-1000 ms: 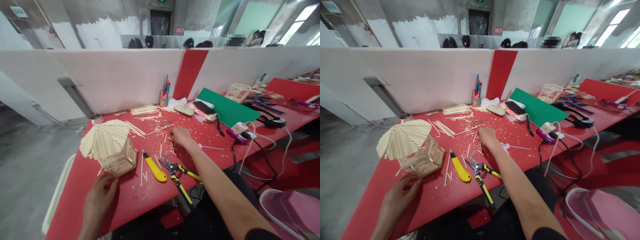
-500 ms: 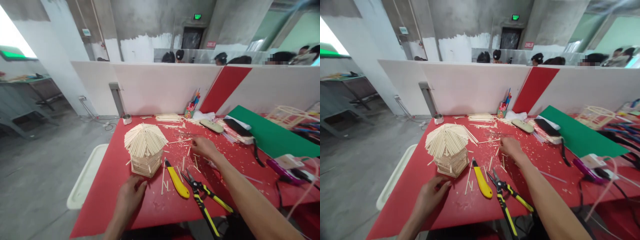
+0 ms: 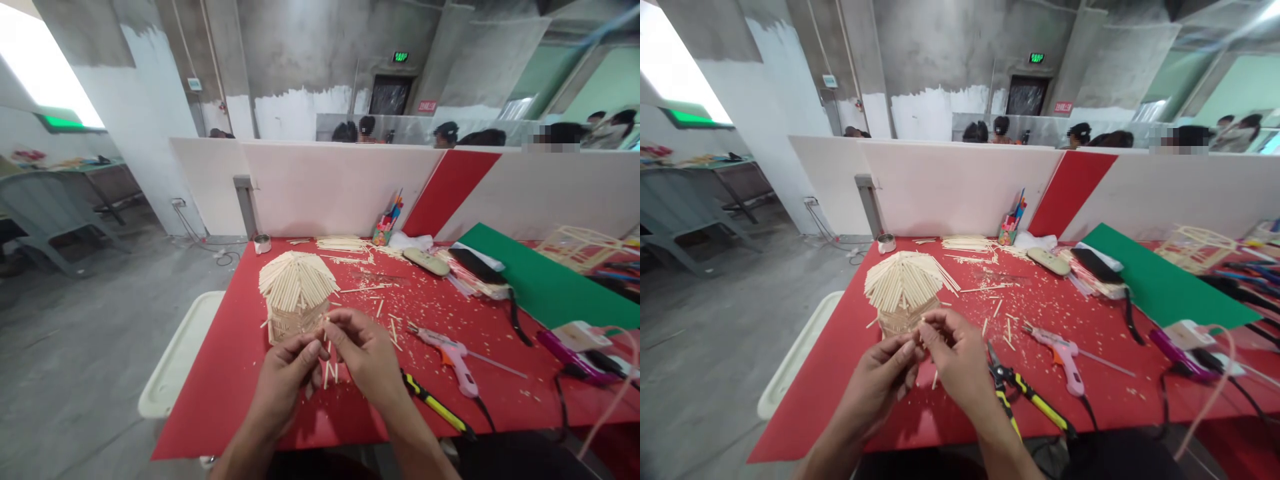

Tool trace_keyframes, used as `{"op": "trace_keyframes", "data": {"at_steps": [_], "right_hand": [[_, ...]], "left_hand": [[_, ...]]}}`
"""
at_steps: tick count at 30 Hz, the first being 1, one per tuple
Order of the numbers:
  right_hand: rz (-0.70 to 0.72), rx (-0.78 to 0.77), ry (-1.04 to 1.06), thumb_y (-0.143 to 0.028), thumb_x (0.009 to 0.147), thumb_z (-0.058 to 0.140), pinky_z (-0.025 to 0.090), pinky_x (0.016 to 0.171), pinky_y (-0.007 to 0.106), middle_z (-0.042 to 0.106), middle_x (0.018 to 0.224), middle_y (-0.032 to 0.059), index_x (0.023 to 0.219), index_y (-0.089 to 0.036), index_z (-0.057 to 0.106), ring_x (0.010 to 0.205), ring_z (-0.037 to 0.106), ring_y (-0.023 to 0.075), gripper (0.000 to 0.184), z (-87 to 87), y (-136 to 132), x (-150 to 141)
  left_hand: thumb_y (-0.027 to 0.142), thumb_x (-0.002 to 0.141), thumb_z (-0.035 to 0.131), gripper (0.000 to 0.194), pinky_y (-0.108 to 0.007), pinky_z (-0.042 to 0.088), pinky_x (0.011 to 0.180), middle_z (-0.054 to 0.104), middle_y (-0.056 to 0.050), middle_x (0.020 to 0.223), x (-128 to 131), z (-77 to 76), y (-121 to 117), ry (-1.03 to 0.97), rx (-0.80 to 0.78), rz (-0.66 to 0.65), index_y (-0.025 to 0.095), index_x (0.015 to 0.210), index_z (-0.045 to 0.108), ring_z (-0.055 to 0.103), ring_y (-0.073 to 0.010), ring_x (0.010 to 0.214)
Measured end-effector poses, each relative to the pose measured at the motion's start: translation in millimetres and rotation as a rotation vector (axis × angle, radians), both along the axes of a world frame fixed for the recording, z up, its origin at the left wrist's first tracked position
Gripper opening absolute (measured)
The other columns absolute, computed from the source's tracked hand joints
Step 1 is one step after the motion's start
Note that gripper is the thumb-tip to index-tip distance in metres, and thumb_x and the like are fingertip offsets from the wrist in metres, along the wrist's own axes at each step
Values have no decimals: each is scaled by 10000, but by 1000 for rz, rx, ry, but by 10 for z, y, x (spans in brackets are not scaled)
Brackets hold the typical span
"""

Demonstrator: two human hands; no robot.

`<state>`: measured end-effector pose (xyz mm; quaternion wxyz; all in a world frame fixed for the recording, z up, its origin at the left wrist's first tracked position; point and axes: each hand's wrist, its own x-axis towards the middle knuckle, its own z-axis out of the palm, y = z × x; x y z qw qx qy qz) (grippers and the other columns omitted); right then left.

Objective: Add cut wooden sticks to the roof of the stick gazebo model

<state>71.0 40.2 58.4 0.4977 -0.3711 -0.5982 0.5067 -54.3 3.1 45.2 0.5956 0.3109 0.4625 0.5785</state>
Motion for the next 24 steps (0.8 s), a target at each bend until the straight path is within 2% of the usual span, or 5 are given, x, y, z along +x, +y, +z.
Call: {"op": "trace_keyframes", "data": {"at_steps": [2,6,12,19,24], "right_hand": [[-11,-8,2,-374,822,602,463,545,218,641,705,-2,866,-186,630,599,581,117,195,-2,-3,-34],[-88,96,-90,-345,814,604,427,545,210,625,763,3,807,-188,660,609,538,103,167,14,7,-20],[-16,83,-100,-328,841,577,465,623,226,647,837,19,933,-196,681,729,593,131,192,-8,9,-27],[-62,169,-152,-295,860,566,476,674,229,651,883,26,994,-205,674,779,602,135,195,-27,11,-44],[-55,201,-181,-273,878,556,469,722,222,656,909,16,969,-223,675,832,609,130,158,-31,-21,-33]], "left_hand": [[394,618,802,306,-134,321,344,620,7,612,8,3,18,-75,-8,3,142,758,701,443,-26,377],[369,608,819,297,-118,310,343,601,17,554,-7,16,20,-124,-22,3,130,723,685,434,-15,364],[358,559,847,326,-121,318,354,593,23,530,-3,43,32,-171,-46,44,119,688,666,432,-16,365],[373,543,852,344,-118,305,361,590,31,524,-13,57,100,-183,-20,218,128,662,642,430,-16,370],[360,548,850,333,-120,304,368,582,28,522,-36,88,141,-158,10,256,117,645,642,426,-15,378]]}}
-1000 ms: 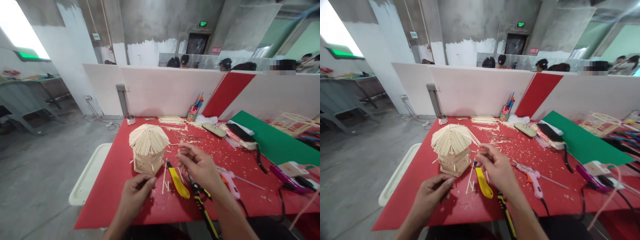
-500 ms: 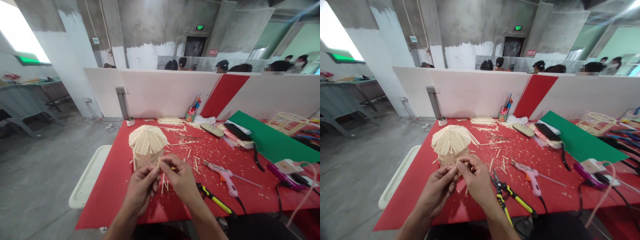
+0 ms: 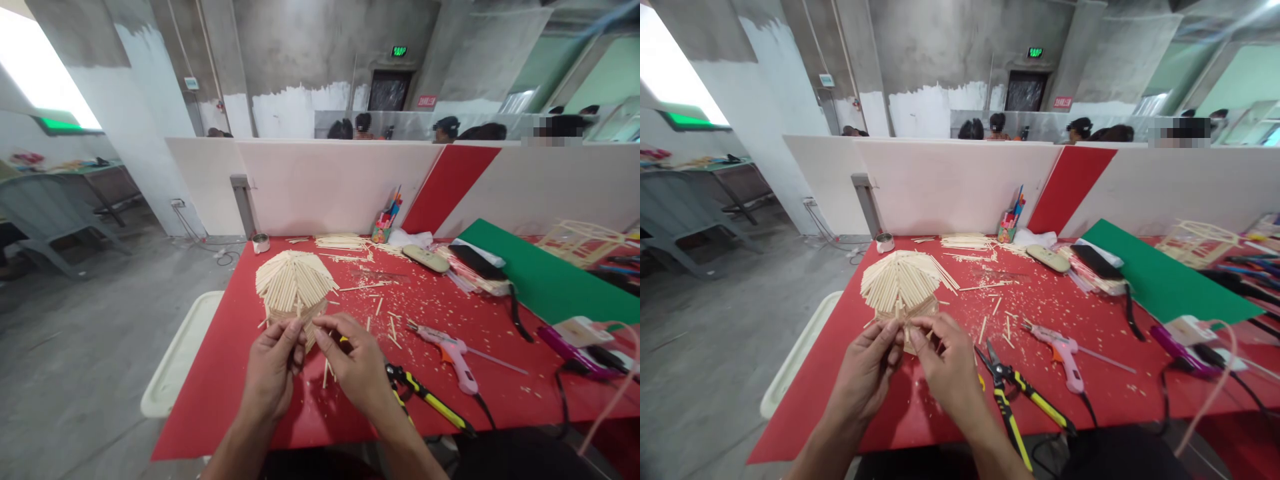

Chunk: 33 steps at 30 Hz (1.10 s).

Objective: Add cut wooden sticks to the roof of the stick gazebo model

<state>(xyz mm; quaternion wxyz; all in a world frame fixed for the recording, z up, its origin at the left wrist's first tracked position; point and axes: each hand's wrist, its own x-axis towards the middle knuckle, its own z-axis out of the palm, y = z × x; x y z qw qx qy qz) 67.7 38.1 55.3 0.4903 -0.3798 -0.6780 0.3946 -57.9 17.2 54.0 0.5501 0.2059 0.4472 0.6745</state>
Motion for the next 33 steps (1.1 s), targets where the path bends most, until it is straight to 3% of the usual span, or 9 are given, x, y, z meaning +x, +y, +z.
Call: {"op": "trace_keyframes", "data": {"at_steps": [12,17,21,25,30,33], "right_hand": [[32,52,-50,-231,890,535,457,718,219,653,902,14,975,-216,670,828,600,119,160,-79,-26,1],[22,58,-35,-243,892,535,457,751,225,657,906,20,973,-208,675,850,598,122,166,-75,-28,19],[-2,-41,15,-308,873,567,450,638,204,642,851,10,1047,-204,666,721,575,106,226,-30,-60,73],[24,-89,60,-293,883,544,435,610,194,612,754,0,815,-185,703,672,558,97,205,-42,-95,182],[-35,-143,-46,-310,910,497,445,636,211,586,665,-4,757,-187,701,663,563,111,283,-254,-182,429],[-174,-91,-323,-404,934,427,466,767,287,647,873,49,1012,-207,685,832,593,169,334,-455,-339,697]], "left_hand": [[346,483,863,349,-130,275,324,569,26,494,-86,63,151,61,-18,46,97,608,654,406,-21,355],[337,499,860,335,-120,282,335,564,35,493,-83,64,78,59,-25,34,111,636,655,414,-20,363],[356,544,846,319,-116,288,341,534,44,466,6,-41,-121,107,-74,-79,118,627,650,392,-12,347],[368,566,837,310,-131,315,336,543,31,475,139,-186,-239,165,-107,-267,124,620,652,424,-36,366],[343,608,817,288,-155,380,380,615,-5,530,306,-385,-195,246,-103,-436,126,765,709,502,-72,424],[338,624,807,260,-152,377,391,586,9,472,435,-514,-169,225,-105,-450,117,704,697,472,-53,386]]}}
